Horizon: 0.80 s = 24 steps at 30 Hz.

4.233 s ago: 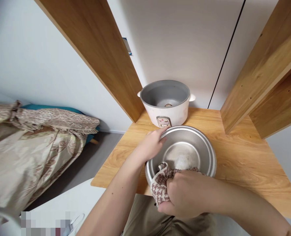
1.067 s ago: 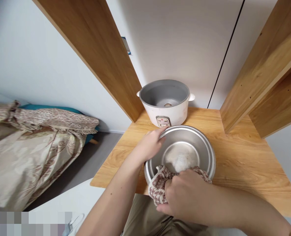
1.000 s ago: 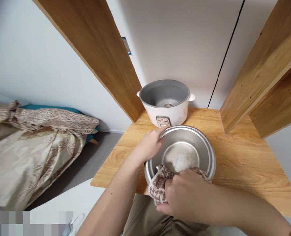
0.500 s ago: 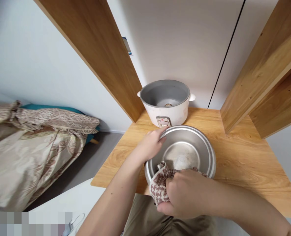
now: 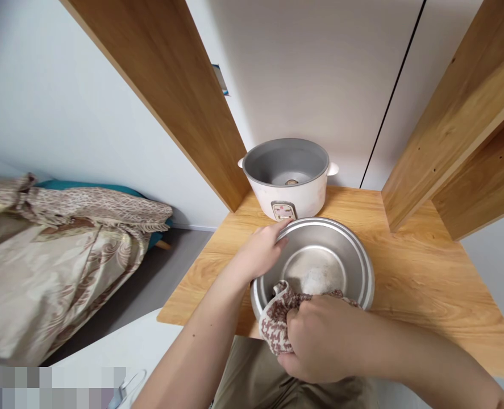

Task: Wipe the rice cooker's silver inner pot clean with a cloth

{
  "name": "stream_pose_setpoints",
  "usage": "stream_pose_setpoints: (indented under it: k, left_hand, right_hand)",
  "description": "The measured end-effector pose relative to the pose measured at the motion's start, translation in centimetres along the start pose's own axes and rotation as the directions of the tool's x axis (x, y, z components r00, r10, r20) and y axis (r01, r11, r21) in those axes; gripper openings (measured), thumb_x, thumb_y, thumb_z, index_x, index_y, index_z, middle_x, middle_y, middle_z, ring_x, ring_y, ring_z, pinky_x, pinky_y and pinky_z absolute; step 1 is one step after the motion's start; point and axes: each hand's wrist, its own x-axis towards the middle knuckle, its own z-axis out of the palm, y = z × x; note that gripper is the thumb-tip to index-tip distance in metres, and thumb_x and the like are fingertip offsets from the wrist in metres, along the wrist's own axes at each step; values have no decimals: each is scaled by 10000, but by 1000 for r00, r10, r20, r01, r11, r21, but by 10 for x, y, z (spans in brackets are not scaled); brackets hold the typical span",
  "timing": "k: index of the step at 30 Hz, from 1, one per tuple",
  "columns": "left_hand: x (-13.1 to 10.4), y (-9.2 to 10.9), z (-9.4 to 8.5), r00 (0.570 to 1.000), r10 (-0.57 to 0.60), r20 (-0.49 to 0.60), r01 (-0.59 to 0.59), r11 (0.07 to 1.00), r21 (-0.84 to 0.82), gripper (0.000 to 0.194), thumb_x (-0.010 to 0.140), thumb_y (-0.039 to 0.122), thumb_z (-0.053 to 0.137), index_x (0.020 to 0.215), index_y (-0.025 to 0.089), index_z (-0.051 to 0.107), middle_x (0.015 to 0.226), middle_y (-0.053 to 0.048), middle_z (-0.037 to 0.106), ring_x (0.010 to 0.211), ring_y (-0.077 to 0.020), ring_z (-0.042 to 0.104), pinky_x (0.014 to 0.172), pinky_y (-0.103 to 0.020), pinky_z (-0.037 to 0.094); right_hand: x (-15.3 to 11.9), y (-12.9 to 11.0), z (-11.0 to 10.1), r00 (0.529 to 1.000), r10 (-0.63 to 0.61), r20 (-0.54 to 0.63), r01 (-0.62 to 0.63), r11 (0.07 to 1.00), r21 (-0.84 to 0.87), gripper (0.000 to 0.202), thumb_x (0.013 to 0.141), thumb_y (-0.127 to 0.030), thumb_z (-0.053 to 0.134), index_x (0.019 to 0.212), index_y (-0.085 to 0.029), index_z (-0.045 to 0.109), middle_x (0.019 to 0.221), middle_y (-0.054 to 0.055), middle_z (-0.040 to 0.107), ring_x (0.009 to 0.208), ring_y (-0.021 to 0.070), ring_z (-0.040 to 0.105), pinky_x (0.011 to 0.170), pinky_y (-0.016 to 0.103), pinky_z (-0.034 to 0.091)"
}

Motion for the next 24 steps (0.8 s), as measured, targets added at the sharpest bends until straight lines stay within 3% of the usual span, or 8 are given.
stream_pose_setpoints:
  k: [5, 11, 16, 19, 24]
  left_hand:
    - [0, 1, -1, 1000, -14, 11, 14, 1000, 7, 585, 978, 148, 548, 1562, 189, 543, 1479, -156, 671, 1343, -323, 656, 1110, -408, 507]
    - [-2, 6, -5, 997, -52, 64, 47, 996, 69, 598, 996, 205, 562, 1585, 154, 470, 1451, -213, 674, 1319, -343, 666, 1069, -427, 515]
    - [-8, 10, -7, 993, -83, 79, 74, 991, 111, 618, 1002, 262, 586, 1587, 138, 427, 1463, -230, 654, 1314, -364, 660, 1042, -438, 522]
    - [-10, 13, -4, 995, -85, 56, 76, 987, 144, 617, 989, 190, 564, 1584, 105, 423, 1449, -245, 655, 1311, -371, 659, 1039, -445, 525]
    - [-9, 11, 2, 996, -85, 26, 78, 977, 197, 611, 969, 42, 432, 1577, 93, 435, 1355, -234, 710, 1224, -337, 709, 991, -420, 543]
  right_hand:
    - [2, -3, 2, 996, -78, -47, 73, 994, -85, 292, 994, -433, 586, 854, -206, 705, 695, 65, 740, 553, 244, 662, 497, 333, 372]
    - [2, -5, 6, 997, -45, -69, 40, 996, -77, 339, 1002, -475, 591, 834, -200, 695, 699, 67, 739, 585, 237, 668, 522, 324, 400]
    - [7, -6, 9, 988, -71, -134, 52, 989, -139, 242, 1025, -378, 536, 917, -205, 666, 762, 63, 728, 608, 245, 653, 502, 342, 355]
    - [10, -5, 8, 986, -70, -152, 54, 993, -105, 202, 1016, -342, 531, 937, -204, 656, 772, 60, 722, 614, 239, 638, 510, 349, 345]
    - [10, 2, -2, 994, -64, -86, 71, 995, 72, 151, 968, -329, 589, 941, -204, 669, 837, 60, 757, 712, 225, 671, 590, 339, 419]
